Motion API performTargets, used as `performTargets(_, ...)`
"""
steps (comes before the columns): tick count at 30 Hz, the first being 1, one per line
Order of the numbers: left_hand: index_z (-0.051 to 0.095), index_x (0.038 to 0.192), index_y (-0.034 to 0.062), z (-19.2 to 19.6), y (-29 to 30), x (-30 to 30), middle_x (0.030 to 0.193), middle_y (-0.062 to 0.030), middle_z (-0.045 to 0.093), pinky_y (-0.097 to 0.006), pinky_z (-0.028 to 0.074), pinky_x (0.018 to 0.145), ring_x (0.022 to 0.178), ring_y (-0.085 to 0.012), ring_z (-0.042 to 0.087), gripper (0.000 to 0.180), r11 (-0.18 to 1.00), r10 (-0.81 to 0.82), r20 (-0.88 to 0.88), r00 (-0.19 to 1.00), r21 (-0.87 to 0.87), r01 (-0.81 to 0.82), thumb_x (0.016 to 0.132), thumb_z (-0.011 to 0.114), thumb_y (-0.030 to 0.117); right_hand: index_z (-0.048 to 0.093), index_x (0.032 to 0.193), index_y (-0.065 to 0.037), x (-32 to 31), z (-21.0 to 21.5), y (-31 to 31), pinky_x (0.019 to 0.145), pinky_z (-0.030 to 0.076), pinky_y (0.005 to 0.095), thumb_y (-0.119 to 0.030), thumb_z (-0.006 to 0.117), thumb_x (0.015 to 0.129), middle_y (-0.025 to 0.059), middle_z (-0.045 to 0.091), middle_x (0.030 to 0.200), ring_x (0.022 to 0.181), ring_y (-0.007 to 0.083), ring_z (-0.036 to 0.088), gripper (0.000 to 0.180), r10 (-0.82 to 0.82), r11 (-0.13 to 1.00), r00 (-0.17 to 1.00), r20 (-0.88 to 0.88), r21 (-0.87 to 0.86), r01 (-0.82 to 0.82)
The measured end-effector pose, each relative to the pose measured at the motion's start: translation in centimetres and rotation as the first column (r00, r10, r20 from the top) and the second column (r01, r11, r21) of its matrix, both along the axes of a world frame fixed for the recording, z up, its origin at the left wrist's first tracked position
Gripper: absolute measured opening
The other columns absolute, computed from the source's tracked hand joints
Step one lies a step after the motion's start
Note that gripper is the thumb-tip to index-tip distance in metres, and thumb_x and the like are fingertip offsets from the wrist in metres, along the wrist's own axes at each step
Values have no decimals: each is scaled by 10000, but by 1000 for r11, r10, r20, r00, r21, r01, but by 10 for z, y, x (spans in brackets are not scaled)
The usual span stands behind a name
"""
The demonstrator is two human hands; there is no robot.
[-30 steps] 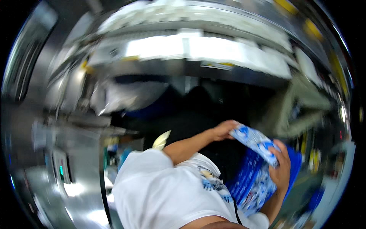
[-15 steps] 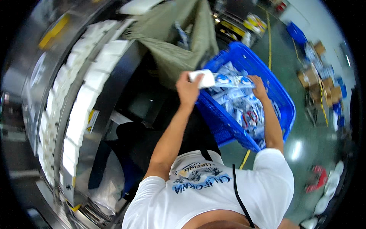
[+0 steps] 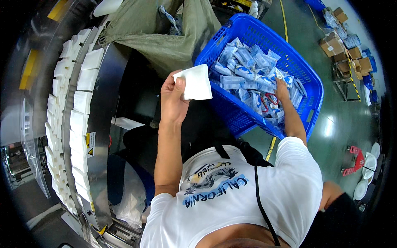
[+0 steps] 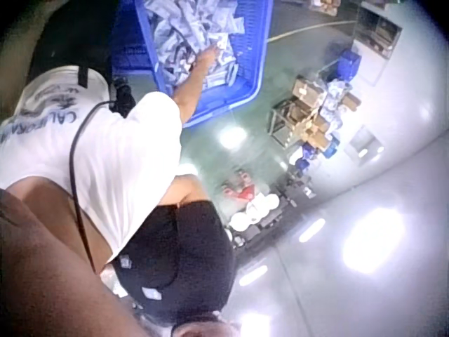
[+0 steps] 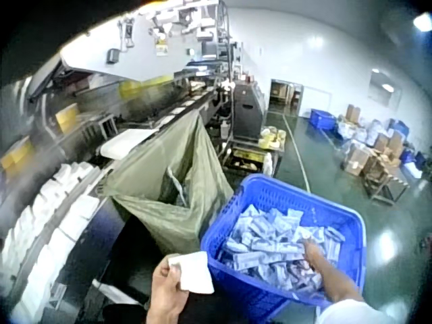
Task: The person unpacks white rectangular items from blue plastic bags and places them onto a conveyor belt. They then move to a different machine and place the items into a packaging device.
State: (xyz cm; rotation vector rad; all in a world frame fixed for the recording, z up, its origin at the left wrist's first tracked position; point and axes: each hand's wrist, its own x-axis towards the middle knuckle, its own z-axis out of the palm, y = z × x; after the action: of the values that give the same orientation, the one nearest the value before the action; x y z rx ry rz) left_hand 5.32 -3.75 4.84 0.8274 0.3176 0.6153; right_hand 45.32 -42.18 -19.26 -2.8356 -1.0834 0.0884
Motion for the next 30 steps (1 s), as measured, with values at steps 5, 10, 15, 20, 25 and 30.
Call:
performTargets(5, 651, 1199, 16, 4, -3, -19, 1016, -86, 733, -301, 601, 806, 894, -170, 721, 380, 999, 31, 57, 998, 28, -33, 930, 806, 236, 393, 1553, -73, -2, 44, 8, 1152, 406, 481, -321, 915, 671, 228, 508, 1477, 1359, 452, 465, 1055, 97, 934, 987, -125, -331, -134)
performTargets(10, 664, 1162, 8, 17, -3, -46, 1000, -72, 731, -269, 581, 792, 895, -139, 710, 288, 926, 192, -82, 978, 345, -153, 920, 797, 89, 633, 1345, 8, -43, 128, 101, 1110, 463, 467, -523, 855, 775, 263, 631, 1362, 1292, 389, 600, 810, 333, 930, 854, -399, -7, -366)
performTargets(15, 673, 1162, 6, 40, -6, -71, 1012, -68, 736, -260, 578, 780, 915, -131, 711, 372, 705, 369, -97, 924, 677, -210, 853, 861, 89, 516, 1473, -35, -221, 272, 249, 1067, 492, 391, -285, 713, 981, 160, 669, 1305, 1241, 242, 626, 586, 724, 690, 100, -683, 717, -98)
performTargets(20, 657, 1204, -2, 47, 6, -111, 1073, -108, 749, -295, 595, 820, 951, -185, 733, 521, 272, 539, 14, 842, 943, -190, 794, 907, 200, 703, 1231, -12, -295, 299, 292, 803, 547, 276, -213, 835, 894, 45, 749, 1054, 930, 121, 688, 414, 798, 597, 314, -515, 749, -287)
performTargets(25, 597, 1260, -29, 44, -9, -130, 1179, -142, 677, -329, 581, 938, 1060, -209, 690, 587, 704, 540, 93, 837, 495, -509, 778, 911, 87, 723, 1185, 4, -332, 274, 302, 793, 544, 266, -155, 825, 909, 55, 748, 1035, 926, 110, 683, 334, 806, 546, 299, -511, 837, -42)
performTargets(30, 652, 1132, -39, 39, -15, -143, 1123, -114, 672, -280, 571, 853, 967, -157, 673, 374, 568, 642, 63, 764, 631, -529, 818, 854, -33, 709, 1217, 18, -368, 248, 306, 869, 536, 278, -136, 797, 940, 64, 743, 1089, 984, 118, 674, 330, 804, 496, 235, -546, 834, 243)
